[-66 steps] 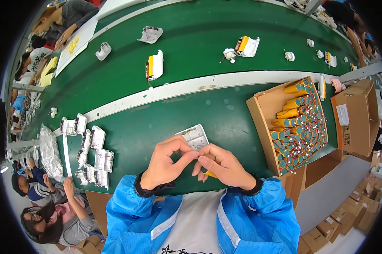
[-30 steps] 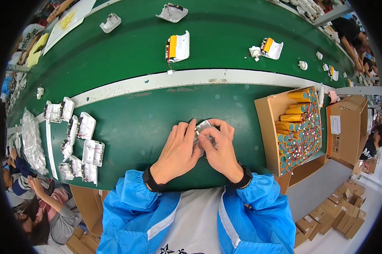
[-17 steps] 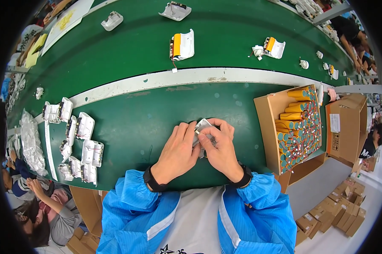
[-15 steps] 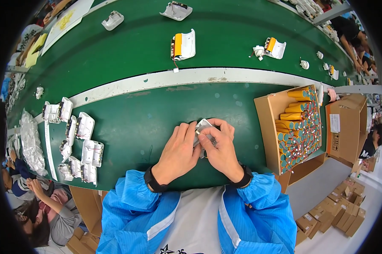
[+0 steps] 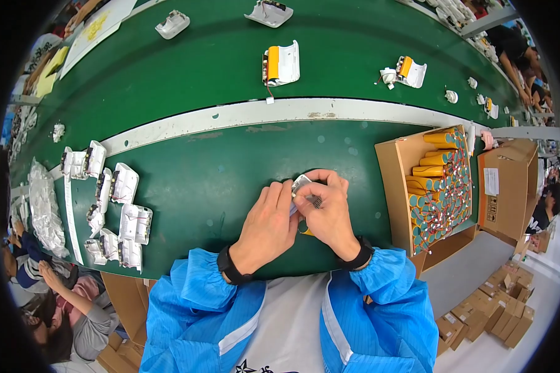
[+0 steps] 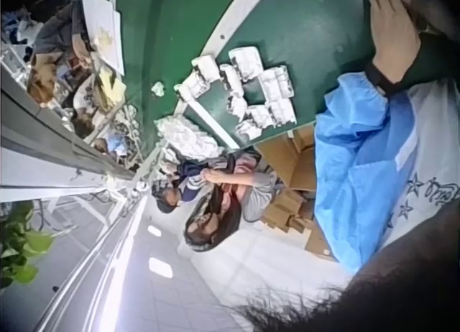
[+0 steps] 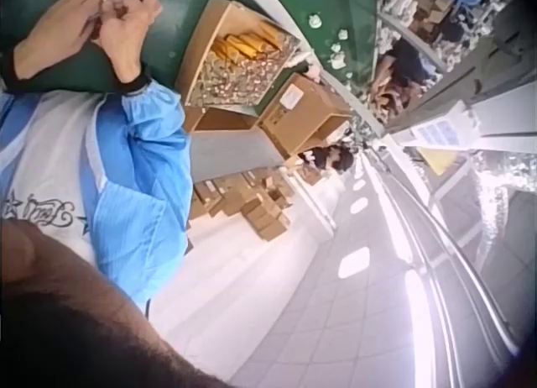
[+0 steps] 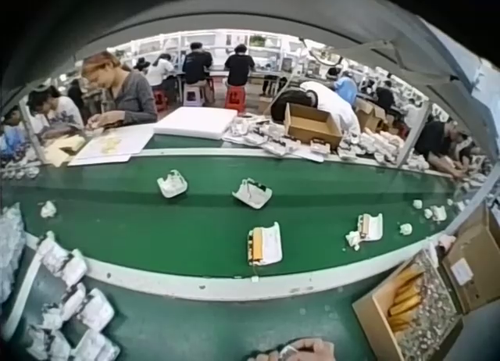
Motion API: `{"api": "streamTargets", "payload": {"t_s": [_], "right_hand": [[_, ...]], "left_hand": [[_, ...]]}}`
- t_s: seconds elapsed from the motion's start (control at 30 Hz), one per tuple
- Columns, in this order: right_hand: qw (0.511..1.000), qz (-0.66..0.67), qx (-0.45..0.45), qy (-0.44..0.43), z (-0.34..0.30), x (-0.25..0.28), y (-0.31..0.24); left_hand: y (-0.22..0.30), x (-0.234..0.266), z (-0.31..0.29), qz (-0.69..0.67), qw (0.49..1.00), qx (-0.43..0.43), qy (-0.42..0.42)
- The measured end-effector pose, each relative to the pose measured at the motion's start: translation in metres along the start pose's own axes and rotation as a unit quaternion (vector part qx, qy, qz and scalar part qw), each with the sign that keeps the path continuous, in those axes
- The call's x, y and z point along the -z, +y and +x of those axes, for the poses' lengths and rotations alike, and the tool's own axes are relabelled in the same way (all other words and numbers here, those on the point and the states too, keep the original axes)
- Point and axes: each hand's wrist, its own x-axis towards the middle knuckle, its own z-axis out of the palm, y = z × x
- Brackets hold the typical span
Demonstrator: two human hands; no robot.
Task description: The person picks up a battery from a box, inserts it into a white plastic housing, and uses a small tool to press the wires into place. They then set the assembled unit on the green workbench and reach for another battery.
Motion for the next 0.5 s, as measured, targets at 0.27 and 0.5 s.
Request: {"api": "streamTargets", "payload": {"t_s": [0.27,0.5], "right_hand": [[0.996,-0.084,0.038,0.020,0.000,0.009,-0.005],[0.960,-0.118,-0.242,-0.083,-0.033,0.044,-0.032]], "left_hand": [[0.003,-0.002,0.003,0.003,1.000,0.018,0.014],[0.008,-0.009,0.000,0.046,0.998,0.036,0.025]]}}
